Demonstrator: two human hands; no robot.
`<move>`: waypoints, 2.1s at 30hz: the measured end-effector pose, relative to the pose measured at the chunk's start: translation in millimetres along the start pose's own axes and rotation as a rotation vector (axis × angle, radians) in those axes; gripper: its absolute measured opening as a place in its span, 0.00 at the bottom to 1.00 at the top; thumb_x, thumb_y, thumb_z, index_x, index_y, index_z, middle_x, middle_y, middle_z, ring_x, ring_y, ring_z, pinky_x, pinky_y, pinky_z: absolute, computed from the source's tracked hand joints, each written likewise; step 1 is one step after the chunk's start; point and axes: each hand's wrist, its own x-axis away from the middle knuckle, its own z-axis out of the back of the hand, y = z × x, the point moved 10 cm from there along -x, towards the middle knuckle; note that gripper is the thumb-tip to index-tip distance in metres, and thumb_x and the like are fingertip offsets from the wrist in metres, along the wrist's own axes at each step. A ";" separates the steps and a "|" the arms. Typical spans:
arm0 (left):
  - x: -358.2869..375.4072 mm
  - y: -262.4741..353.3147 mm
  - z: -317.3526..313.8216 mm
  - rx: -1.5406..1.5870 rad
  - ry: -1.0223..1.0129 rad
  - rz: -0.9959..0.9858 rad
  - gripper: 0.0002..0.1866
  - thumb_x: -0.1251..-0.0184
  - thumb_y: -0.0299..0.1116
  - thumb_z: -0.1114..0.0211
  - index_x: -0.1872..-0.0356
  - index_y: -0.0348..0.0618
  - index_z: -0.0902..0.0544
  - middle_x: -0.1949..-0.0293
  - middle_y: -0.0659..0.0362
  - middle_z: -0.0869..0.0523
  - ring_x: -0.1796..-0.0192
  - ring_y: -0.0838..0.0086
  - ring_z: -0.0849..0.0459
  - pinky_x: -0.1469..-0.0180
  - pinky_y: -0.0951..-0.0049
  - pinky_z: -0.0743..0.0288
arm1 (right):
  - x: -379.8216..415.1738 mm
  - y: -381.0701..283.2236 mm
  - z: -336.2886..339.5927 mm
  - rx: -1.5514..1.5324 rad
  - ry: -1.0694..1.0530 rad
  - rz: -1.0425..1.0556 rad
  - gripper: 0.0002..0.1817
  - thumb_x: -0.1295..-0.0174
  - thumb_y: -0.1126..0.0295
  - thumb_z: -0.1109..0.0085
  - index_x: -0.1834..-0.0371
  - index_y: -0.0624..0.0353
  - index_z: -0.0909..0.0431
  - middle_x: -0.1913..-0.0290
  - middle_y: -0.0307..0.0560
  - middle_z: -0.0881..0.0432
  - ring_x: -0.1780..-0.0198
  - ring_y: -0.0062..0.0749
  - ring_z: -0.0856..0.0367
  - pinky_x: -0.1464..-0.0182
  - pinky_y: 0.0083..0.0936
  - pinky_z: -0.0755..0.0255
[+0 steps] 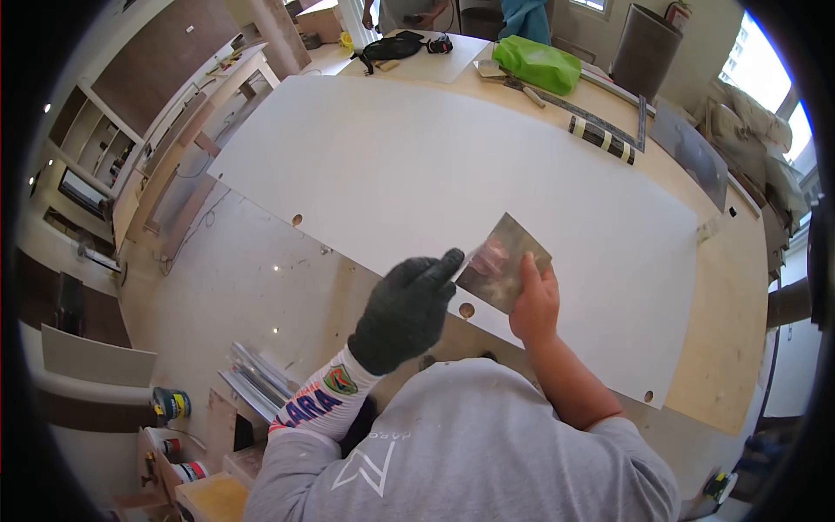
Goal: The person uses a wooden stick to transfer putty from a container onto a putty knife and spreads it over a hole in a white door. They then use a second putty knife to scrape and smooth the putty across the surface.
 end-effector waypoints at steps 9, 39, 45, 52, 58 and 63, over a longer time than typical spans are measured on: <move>36.7 -15.8 -27.6 -0.011 -0.091 0.046 0.27 0.40 0.22 0.34 0.36 0.36 0.23 0.48 0.49 0.16 0.49 0.58 0.18 0.47 0.58 0.21 | -4.2 21.8 -2.6 -0.291 -0.017 -0.284 0.18 0.20 0.62 0.56 0.38 0.62 0.29 0.43 0.51 0.19 0.43 0.41 0.17 0.38 0.42 0.22; 62.4 -105.2 -34.0 1.204 0.124 0.955 0.20 0.25 0.28 0.38 0.35 0.35 0.25 0.49 0.57 0.14 0.47 0.74 0.16 0.46 0.70 0.20 | 18.2 75.1 -16.8 -0.164 -0.232 -0.678 0.19 0.22 0.61 0.52 0.37 0.62 0.28 0.46 0.49 0.18 0.47 0.38 0.15 0.42 0.41 0.20; 88.0 -100.4 -75.0 1.191 -0.140 1.102 0.22 0.25 0.39 0.36 0.39 0.31 0.23 0.51 0.58 0.13 0.54 0.78 0.16 0.51 0.73 0.20 | 32.2 78.5 -34.9 -0.217 -0.317 -0.693 0.20 0.21 0.59 0.55 0.36 0.63 0.29 0.42 0.50 0.19 0.44 0.38 0.16 0.40 0.42 0.21; 97.6 -123.5 -39.2 0.437 -0.215 0.884 0.22 0.31 0.36 0.31 0.44 0.32 0.22 0.55 0.49 0.12 0.56 0.69 0.14 0.51 0.66 0.20 | 25.5 56.7 -30.8 -0.354 -0.241 -0.549 0.19 0.21 0.60 0.54 0.36 0.61 0.31 0.43 0.50 0.20 0.45 0.39 0.16 0.41 0.42 0.20; 84.0 -83.8 -7.0 0.746 0.414 0.768 0.16 0.29 0.30 0.34 0.45 0.33 0.22 0.53 0.46 0.16 0.50 0.60 0.16 0.48 0.63 0.21 | 5.8 41.7 -25.2 -0.235 0.011 -0.334 0.17 0.21 0.61 0.51 0.38 0.60 0.32 0.45 0.49 0.20 0.47 0.36 0.16 0.45 0.39 0.18; 67.5 -36.7 -12.6 0.138 -0.004 0.355 0.19 0.31 0.23 0.36 0.40 0.34 0.21 0.57 0.46 0.15 0.59 0.56 0.15 0.55 0.62 0.18 | 8.3 34.7 -24.6 -0.194 0.085 -0.259 0.18 0.21 0.61 0.51 0.38 0.61 0.31 0.44 0.47 0.20 0.46 0.33 0.17 0.43 0.35 0.19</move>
